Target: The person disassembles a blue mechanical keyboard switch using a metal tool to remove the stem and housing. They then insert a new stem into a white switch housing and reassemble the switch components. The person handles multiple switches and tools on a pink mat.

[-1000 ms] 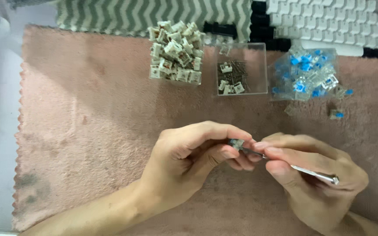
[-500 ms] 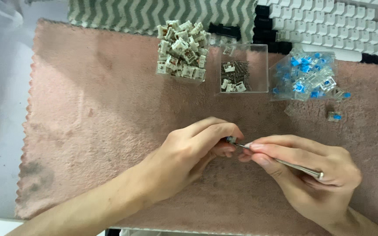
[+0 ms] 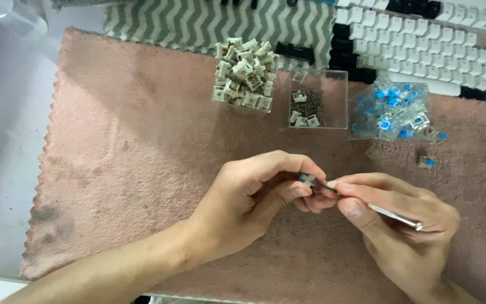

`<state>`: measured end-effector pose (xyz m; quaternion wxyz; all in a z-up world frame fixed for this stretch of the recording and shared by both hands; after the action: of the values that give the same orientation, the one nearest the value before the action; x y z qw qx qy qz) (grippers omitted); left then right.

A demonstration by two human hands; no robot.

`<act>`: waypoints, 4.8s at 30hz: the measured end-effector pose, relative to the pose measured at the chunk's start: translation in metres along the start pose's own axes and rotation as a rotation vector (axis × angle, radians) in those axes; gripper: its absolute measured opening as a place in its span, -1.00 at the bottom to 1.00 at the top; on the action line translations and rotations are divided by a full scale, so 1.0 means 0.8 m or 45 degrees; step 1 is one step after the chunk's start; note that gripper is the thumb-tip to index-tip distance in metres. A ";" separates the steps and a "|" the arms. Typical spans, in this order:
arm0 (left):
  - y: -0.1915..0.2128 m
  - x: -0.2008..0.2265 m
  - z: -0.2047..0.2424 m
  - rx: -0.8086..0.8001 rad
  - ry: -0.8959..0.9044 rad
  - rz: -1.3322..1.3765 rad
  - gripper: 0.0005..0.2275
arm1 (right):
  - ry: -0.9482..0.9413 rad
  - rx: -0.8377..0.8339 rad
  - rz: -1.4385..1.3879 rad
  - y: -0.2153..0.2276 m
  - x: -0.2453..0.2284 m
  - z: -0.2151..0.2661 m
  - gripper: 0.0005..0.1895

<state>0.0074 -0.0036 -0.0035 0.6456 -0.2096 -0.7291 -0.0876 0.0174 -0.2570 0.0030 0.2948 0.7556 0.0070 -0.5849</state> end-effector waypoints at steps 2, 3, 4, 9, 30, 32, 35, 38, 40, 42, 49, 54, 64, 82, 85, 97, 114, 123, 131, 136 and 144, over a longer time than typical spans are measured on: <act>0.003 0.001 0.000 -0.013 -0.019 -0.046 -0.85 | -0.007 -0.006 -0.005 -0.002 -0.005 -0.005 -0.83; 0.004 0.001 0.000 -0.029 -0.040 -0.092 -0.86 | -0.012 -0.009 -0.007 -0.002 -0.007 -0.007 -0.85; 0.007 0.002 0.000 -0.027 -0.036 -0.086 -0.86 | -0.019 -0.013 -0.007 -0.002 -0.012 -0.010 -0.85; 0.021 0.000 0.002 -0.188 -0.265 -0.518 -0.89 | 0.105 -0.129 0.178 -0.001 -0.024 -0.018 -0.86; 0.020 0.013 -0.004 0.085 0.199 0.408 -0.68 | -0.111 0.016 0.021 -0.003 -0.038 -0.033 -0.86; 0.018 0.017 -0.004 0.070 0.221 0.405 -0.62 | -0.105 0.018 0.052 -0.003 -0.038 -0.033 -0.88; 0.016 0.015 -0.002 0.040 0.182 0.272 -0.66 | -0.045 0.006 0.189 0.002 -0.029 -0.027 -0.90; 0.017 0.008 0.001 0.026 0.109 0.098 -0.75 | 0.074 -0.021 0.287 0.002 -0.028 -0.028 -0.90; 0.016 0.007 0.002 0.026 0.100 0.060 -0.74 | 0.134 -0.035 0.281 0.000 -0.031 -0.029 -0.90; 0.016 0.010 0.001 0.015 0.135 -0.002 -0.76 | 0.137 -0.048 0.296 -0.002 -0.031 -0.028 -0.90; 0.017 0.012 0.000 -0.029 0.122 -0.107 -0.78 | 0.076 -0.094 0.327 0.003 -0.035 -0.031 -0.85; 0.019 0.016 -0.001 -0.149 0.148 -0.128 -0.79 | 0.075 -0.230 0.329 0.013 -0.031 -0.034 -0.77; 0.029 0.018 -0.006 -0.503 0.108 -0.237 -0.79 | 0.049 -0.585 0.115 0.027 -0.022 -0.052 -0.89; 0.031 -0.004 0.006 -0.431 -0.260 -0.721 -0.81 | 0.383 -0.511 0.460 0.013 -0.034 -0.031 -0.85; 0.033 -0.006 0.005 -0.494 -0.226 -0.719 -0.80 | 0.389 -0.518 0.467 0.015 -0.033 -0.032 -0.85; 0.030 -0.001 -0.002 -0.219 -0.056 -0.388 -0.79 | 0.175 -0.332 0.474 0.009 -0.027 -0.039 -0.83; 0.012 -0.038 0.008 -0.072 -0.230 -0.699 -0.83 | 0.460 -0.256 0.717 -0.025 -0.041 -0.021 -0.90; 0.037 0.004 -0.003 -0.264 0.094 -0.044 -0.74 | 0.241 -0.157 0.380 -0.018 -0.028 -0.033 -0.97; 0.033 -0.021 0.000 -0.314 -0.227 -0.438 -0.83 | -0.077 -0.337 0.371 -0.005 -0.016 -0.030 -0.94; 0.030 -0.032 0.007 -0.327 -0.303 -0.601 -0.79 | -0.347 -0.305 0.239 -0.009 -0.022 -0.032 -0.89; 0.036 -0.008 -0.001 -0.329 -0.098 -0.326 -0.78 | 0.158 -0.355 0.411 0.003 -0.023 -0.032 -0.91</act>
<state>0.0206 0.0208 -0.0133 0.5684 -0.1996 -0.7567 -0.2539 0.0353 -0.2411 0.0237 0.4852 0.7334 -0.0148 -0.4758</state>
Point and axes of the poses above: each hand's wrist, its own z-axis away from the middle knuckle, its own y-axis out of the back of the hand, x = y × z, the point moved 1 cm from there along -z, towards the middle knuckle, and after that the axes turned 8 degrees about -x, right-handed, at the moved point
